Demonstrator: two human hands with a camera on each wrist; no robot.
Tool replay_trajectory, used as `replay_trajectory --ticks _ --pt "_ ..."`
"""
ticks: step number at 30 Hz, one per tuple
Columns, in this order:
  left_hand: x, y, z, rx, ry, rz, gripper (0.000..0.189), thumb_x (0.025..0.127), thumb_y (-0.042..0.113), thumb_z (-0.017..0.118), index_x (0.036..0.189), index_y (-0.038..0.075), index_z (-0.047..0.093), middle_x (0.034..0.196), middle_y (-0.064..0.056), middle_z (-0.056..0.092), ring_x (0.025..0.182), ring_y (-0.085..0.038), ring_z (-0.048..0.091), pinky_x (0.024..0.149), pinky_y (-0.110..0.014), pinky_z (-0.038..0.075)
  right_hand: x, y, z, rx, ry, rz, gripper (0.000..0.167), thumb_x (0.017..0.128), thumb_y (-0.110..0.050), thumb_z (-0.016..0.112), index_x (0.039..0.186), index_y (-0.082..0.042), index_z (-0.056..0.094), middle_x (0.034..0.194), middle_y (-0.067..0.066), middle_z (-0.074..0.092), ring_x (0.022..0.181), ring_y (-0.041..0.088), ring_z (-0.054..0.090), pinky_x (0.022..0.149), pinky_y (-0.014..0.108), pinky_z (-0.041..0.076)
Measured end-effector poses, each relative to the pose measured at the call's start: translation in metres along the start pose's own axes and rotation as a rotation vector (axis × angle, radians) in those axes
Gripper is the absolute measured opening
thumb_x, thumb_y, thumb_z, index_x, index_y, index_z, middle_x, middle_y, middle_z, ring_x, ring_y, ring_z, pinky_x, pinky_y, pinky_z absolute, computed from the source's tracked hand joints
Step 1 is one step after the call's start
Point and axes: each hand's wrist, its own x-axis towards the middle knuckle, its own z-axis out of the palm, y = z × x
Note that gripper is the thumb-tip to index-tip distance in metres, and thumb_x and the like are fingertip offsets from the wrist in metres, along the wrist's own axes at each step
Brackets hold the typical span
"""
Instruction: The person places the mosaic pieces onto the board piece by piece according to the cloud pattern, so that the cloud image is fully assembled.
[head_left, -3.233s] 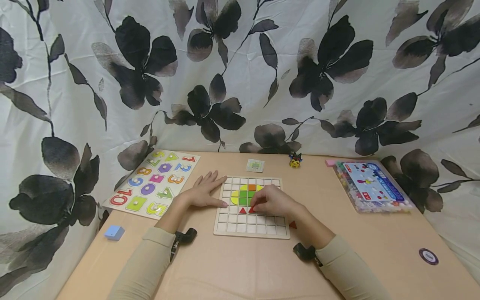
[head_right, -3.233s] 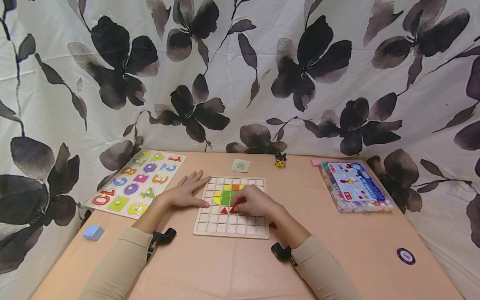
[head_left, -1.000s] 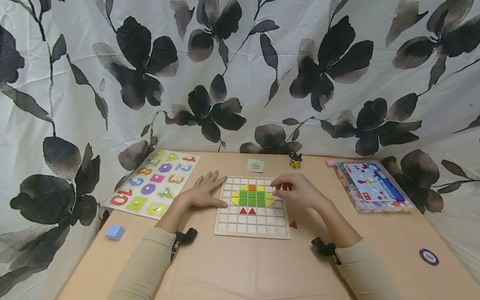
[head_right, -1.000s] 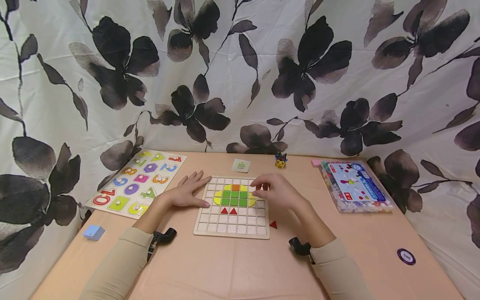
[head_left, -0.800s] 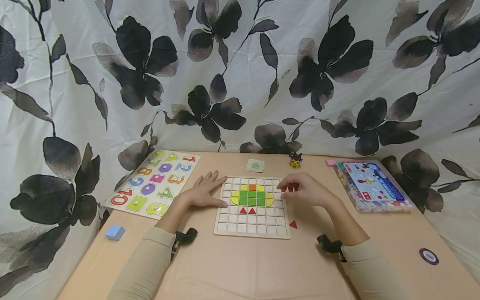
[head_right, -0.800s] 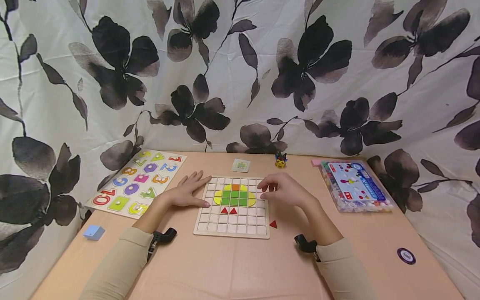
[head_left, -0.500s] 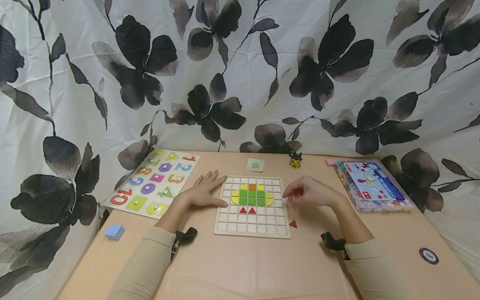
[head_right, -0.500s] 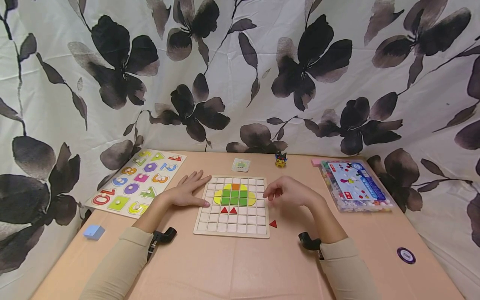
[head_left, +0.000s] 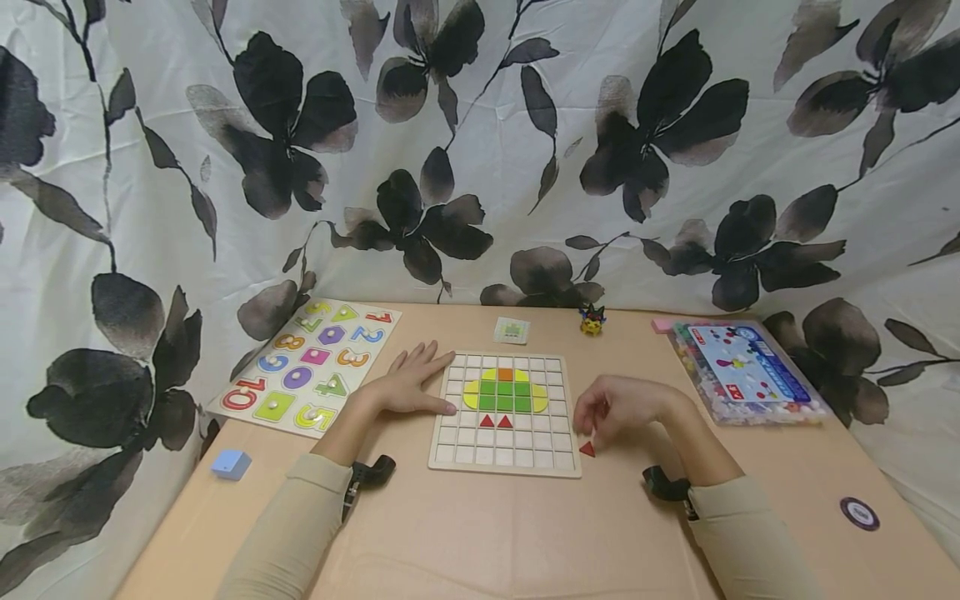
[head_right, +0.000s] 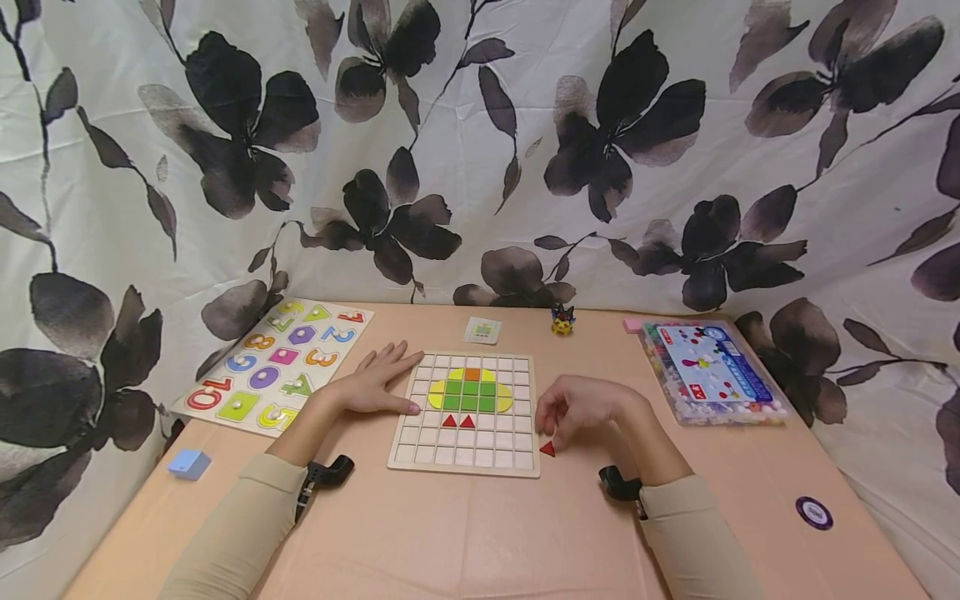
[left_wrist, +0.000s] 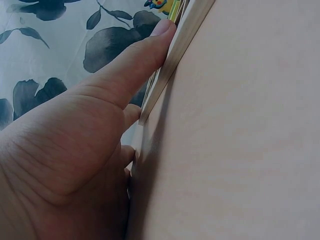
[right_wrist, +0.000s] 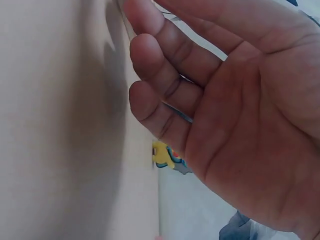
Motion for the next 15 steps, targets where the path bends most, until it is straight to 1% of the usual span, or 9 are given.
replay_trajectory --ticks 3,5,8,11,15 --pt "0.001 -0.001 0.001 0.005 0.001 -0.001 0.111 0.082 0.072 0.074 0.168 0.025 0.023 0.175 -0.019 0.0 0.162 -0.04 -0.007 0.129 -0.061 -0.006 0.002 0.003 0.002 0.009 -0.029 0.015 0.021 0.08 0.003 0.084 0.099 0.001 0.076 0.088 0.024 0.069 0.078 0.017 0.058 0.069 0.023 0.05" --pt "0.0 -0.001 0.001 0.002 0.002 -0.002 0.11 0.082 0.071 0.074 0.168 0.025 0.023 0.175 -0.019 0.0 0.162 -0.04 -0.007 0.129 -0.061 -0.006 0.003 0.004 0.003 -0.005 -0.039 0.016 0.02 0.079 0.004 0.084 0.098 0.0 0.076 0.089 0.024 0.068 0.079 0.016 0.058 0.07 0.023 0.049" --pt "0.0 0.0 0.0 0.001 0.004 -0.003 0.11 0.082 0.071 0.074 0.168 0.025 0.023 0.175 -0.019 0.0 0.162 -0.04 -0.007 0.129 -0.062 -0.006 0.005 0.003 0.006 -0.032 -0.043 0.019 0.019 0.078 0.004 0.084 0.094 0.0 0.075 0.085 0.018 0.068 0.079 0.015 0.057 0.07 0.023 0.048" --pt "-0.001 0.0 0.0 0.005 0.006 -0.002 0.11 0.082 0.071 0.074 0.168 0.024 0.023 0.175 -0.019 0.001 0.162 -0.041 -0.006 0.129 -0.063 -0.005 0.007 0.001 0.008 -0.063 -0.045 0.02 0.019 0.076 0.005 0.084 0.09 0.0 0.073 0.078 0.007 0.064 0.075 0.013 0.055 0.068 0.022 0.045" --pt "-0.002 0.001 0.0 0.006 0.01 -0.003 0.109 0.083 0.069 0.074 0.168 0.022 0.023 0.175 -0.021 0.002 0.162 -0.043 -0.004 0.128 -0.064 -0.003 0.009 -0.004 0.012 -0.106 -0.037 0.046 0.02 0.075 0.005 0.085 0.086 0.0 0.07 0.072 -0.003 0.059 0.071 0.012 0.054 0.067 0.022 0.042"
